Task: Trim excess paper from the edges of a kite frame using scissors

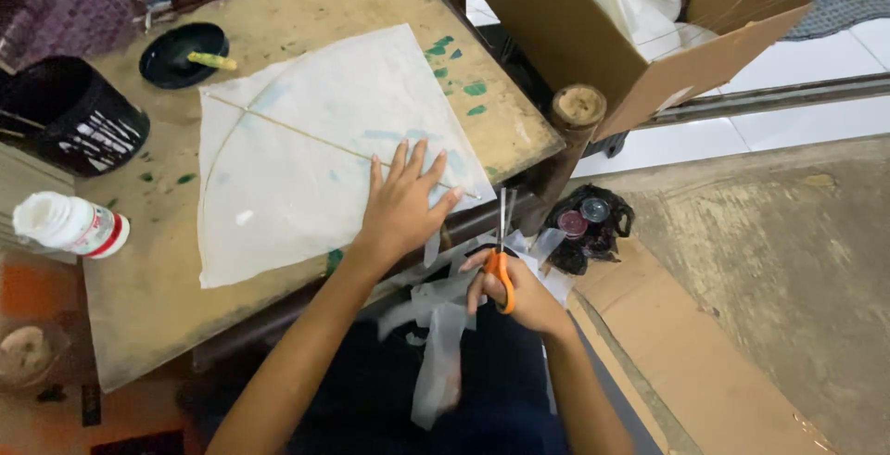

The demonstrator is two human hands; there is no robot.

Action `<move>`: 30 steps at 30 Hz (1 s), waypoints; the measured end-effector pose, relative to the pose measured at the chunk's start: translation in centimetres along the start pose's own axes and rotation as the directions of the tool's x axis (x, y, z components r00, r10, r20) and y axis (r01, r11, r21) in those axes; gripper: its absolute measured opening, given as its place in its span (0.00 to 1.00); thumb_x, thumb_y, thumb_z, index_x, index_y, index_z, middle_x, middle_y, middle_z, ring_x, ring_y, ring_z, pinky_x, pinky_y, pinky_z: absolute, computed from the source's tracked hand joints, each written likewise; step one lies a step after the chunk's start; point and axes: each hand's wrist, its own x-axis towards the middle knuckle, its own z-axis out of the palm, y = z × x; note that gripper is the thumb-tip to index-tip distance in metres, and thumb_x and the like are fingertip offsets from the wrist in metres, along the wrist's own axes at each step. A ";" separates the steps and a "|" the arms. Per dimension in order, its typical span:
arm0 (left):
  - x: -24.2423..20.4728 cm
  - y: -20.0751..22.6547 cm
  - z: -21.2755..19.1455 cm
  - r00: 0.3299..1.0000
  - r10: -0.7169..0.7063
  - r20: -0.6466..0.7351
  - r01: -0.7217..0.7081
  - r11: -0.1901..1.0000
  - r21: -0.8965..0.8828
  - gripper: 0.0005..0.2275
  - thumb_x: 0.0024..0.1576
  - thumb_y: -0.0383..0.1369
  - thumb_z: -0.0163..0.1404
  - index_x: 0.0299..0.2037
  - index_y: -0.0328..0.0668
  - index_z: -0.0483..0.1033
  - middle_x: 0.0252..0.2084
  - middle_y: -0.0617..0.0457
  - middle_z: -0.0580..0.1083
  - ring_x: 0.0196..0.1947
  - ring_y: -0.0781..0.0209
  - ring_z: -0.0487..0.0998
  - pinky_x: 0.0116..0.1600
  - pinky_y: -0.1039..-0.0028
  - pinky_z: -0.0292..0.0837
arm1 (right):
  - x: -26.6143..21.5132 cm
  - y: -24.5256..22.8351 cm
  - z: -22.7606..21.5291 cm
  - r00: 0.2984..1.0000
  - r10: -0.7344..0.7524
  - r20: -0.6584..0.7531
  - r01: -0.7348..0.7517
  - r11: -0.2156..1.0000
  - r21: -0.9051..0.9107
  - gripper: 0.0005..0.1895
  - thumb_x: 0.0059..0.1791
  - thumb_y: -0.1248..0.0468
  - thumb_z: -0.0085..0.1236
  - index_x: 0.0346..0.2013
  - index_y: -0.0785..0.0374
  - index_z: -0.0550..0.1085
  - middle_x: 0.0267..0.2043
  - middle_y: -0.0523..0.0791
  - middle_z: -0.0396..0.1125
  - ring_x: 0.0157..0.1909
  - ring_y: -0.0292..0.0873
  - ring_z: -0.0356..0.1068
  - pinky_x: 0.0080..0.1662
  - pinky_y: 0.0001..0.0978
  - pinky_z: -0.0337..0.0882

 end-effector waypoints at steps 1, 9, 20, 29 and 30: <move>-0.3 0.0 0.0 1.000 -0.002 -0.001 0.002 1.000 -0.001 0.28 0.64 0.54 0.37 0.70 0.51 0.63 0.75 0.42 0.55 0.77 0.42 0.47 0.72 0.33 0.35 | -0.4 0.5 -0.1 1.000 0.001 0.002 -0.001 1.000 0.000 0.27 0.53 0.45 0.50 0.54 0.66 0.67 0.27 0.48 0.76 0.33 0.37 0.71 0.42 0.31 0.65; -2.1 -1.0 -1.3 0.997 0.078 0.011 -0.078 0.996 -0.044 0.27 0.65 0.51 0.37 0.70 0.48 0.64 0.75 0.41 0.56 0.77 0.40 0.47 0.73 0.37 0.36 | -0.9 1.5 0.4 0.987 0.070 0.146 -0.079 0.995 0.054 0.38 0.50 0.34 0.45 0.51 0.69 0.70 0.22 0.49 0.74 0.27 0.37 0.69 0.34 0.28 0.64; -1.9 -0.9 -1.6 0.994 0.104 -0.040 -0.106 0.992 -0.064 0.24 0.65 0.52 0.38 0.68 0.53 0.67 0.74 0.47 0.58 0.76 0.44 0.50 0.74 0.38 0.36 | -0.2 1.1 0.3 0.983 -0.004 0.186 -0.007 0.998 0.058 0.37 0.49 0.33 0.47 0.50 0.64 0.68 0.23 0.49 0.74 0.28 0.39 0.69 0.36 0.31 0.64; -1.5 -1.5 -0.6 0.975 0.218 -0.047 -0.221 0.972 -0.081 0.20 0.64 0.48 0.43 0.64 0.57 0.71 0.71 0.51 0.64 0.74 0.46 0.56 0.72 0.34 0.38 | 0.9 0.4 -0.9 0.967 -0.009 0.253 0.006 1.000 0.014 0.37 0.49 0.32 0.44 0.49 0.64 0.68 0.21 0.47 0.73 0.26 0.37 0.67 0.36 0.31 0.61; -1.4 -2.0 -0.3 0.972 0.234 -0.037 -0.236 0.970 -0.060 0.19 0.64 0.46 0.44 0.64 0.58 0.71 0.71 0.52 0.65 0.74 0.47 0.57 0.72 0.34 0.40 | 1.0 0.6 -1.1 0.965 0.010 0.262 -0.020 0.999 0.036 0.37 0.49 0.32 0.44 0.48 0.63 0.67 0.21 0.47 0.72 0.25 0.38 0.68 0.35 0.30 0.61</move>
